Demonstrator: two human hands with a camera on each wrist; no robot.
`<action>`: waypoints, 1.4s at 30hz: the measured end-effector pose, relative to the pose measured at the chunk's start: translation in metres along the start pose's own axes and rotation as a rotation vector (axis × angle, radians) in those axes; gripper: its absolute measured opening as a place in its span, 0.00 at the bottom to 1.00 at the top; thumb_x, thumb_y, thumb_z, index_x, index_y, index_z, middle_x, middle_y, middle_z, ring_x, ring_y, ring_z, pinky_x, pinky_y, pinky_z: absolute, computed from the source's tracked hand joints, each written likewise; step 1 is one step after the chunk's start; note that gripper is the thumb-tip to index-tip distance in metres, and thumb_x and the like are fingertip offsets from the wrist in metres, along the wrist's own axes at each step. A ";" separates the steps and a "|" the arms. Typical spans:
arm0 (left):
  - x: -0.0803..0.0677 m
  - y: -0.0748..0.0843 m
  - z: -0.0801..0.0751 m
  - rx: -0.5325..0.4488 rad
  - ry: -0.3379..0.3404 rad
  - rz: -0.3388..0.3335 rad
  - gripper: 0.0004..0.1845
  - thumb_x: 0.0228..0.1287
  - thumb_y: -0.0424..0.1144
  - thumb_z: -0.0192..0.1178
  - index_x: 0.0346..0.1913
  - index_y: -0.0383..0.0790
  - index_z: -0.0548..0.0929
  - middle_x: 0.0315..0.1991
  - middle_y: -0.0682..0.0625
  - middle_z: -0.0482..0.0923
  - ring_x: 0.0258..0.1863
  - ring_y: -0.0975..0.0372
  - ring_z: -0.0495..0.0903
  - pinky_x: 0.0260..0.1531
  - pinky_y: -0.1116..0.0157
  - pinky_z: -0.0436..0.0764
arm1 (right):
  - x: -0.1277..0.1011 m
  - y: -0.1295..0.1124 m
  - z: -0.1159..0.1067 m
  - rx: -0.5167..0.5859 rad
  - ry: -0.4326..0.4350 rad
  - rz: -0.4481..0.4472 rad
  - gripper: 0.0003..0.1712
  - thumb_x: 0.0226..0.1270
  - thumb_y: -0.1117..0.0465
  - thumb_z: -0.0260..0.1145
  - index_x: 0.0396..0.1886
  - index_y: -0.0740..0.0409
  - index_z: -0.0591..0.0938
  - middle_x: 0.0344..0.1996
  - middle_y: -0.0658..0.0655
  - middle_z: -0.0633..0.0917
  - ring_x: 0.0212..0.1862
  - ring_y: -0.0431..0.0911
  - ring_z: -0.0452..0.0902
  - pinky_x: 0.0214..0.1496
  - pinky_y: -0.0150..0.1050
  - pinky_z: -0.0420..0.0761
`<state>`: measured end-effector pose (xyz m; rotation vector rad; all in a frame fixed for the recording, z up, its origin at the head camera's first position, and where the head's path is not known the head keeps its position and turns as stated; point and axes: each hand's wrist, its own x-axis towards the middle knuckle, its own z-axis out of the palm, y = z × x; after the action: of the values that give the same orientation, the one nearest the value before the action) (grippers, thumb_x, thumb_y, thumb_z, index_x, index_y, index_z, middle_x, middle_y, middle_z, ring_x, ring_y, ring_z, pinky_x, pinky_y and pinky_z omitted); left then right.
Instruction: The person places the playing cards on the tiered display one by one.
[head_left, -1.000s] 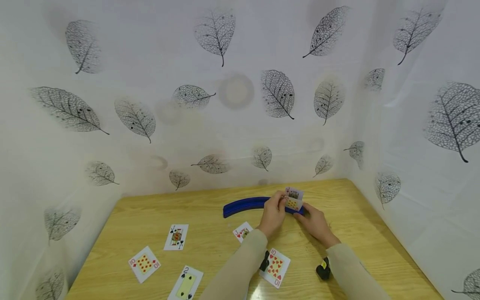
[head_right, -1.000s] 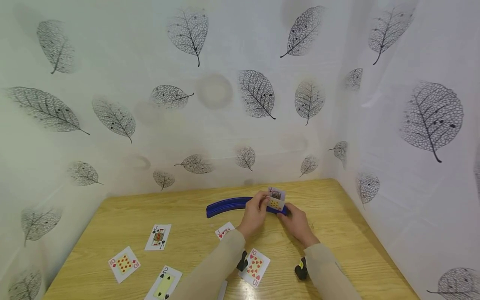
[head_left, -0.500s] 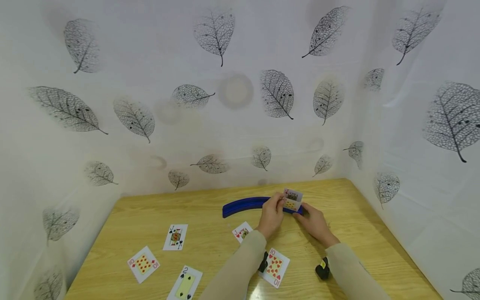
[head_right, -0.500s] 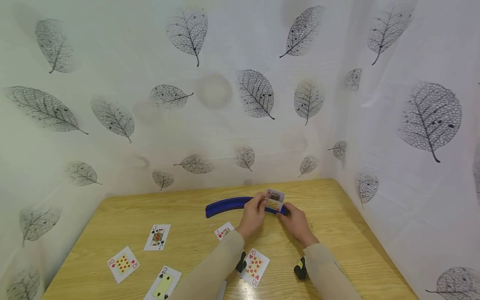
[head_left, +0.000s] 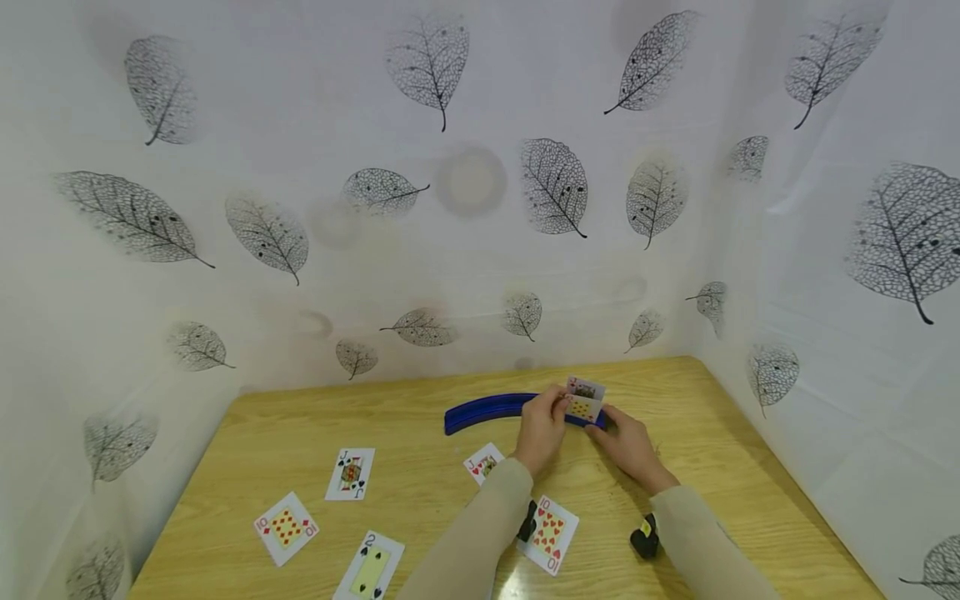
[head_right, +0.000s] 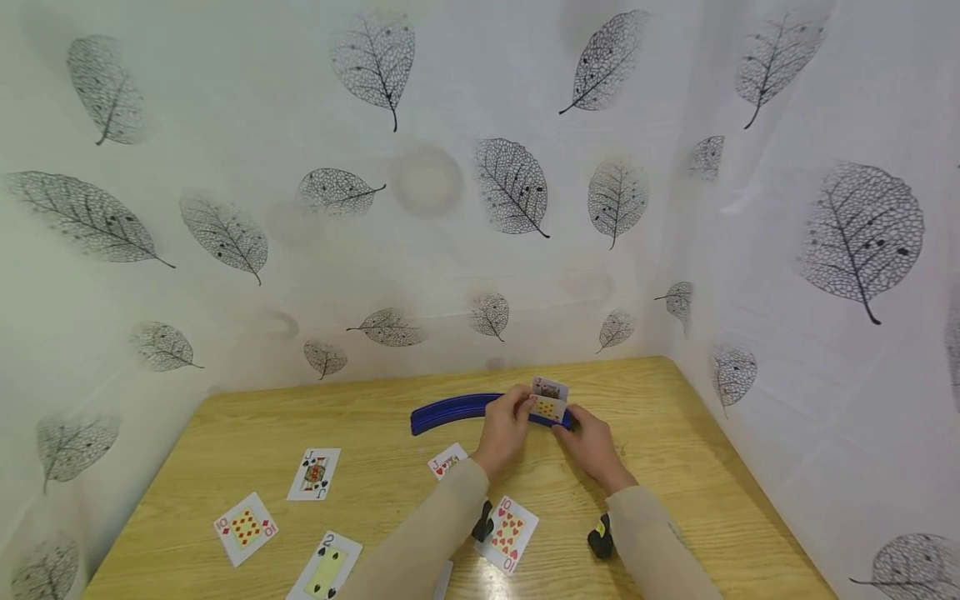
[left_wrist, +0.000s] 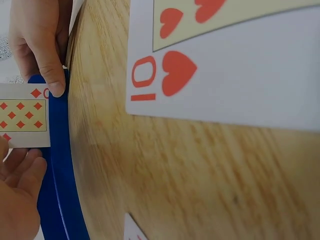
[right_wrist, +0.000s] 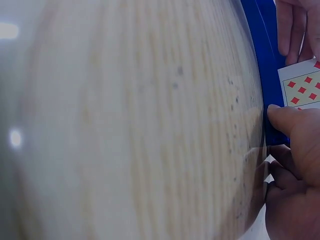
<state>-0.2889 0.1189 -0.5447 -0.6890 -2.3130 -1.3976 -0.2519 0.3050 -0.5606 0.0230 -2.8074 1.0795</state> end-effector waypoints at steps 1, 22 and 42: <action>0.000 0.001 0.000 0.014 -0.002 -0.016 0.06 0.78 0.32 0.61 0.49 0.40 0.87 0.40 0.47 0.91 0.34 0.63 0.85 0.34 0.74 0.82 | 0.000 0.000 0.000 0.001 0.001 -0.001 0.32 0.78 0.56 0.68 0.73 0.69 0.74 0.65 0.74 0.81 0.68 0.70 0.77 0.70 0.66 0.76; 0.003 0.002 -0.012 0.067 -0.051 -0.116 0.09 0.76 0.33 0.64 0.54 0.40 0.86 0.40 0.47 0.91 0.35 0.65 0.85 0.35 0.75 0.82 | 0.002 0.000 0.003 -0.003 0.001 0.000 0.32 0.77 0.55 0.69 0.71 0.69 0.75 0.62 0.75 0.83 0.65 0.70 0.79 0.69 0.66 0.77; -0.008 -0.004 -0.067 0.064 -0.070 -0.142 0.15 0.75 0.38 0.64 0.62 0.43 0.85 0.44 0.46 0.91 0.42 0.58 0.90 0.39 0.67 0.88 | 0.000 0.000 0.000 0.004 -0.031 0.013 0.34 0.79 0.54 0.66 0.74 0.72 0.71 0.65 0.76 0.80 0.69 0.71 0.76 0.73 0.67 0.73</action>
<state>-0.2810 0.0560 -0.5215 -0.5731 -2.4933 -1.3728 -0.2516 0.3045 -0.5608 0.0215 -2.8370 1.0970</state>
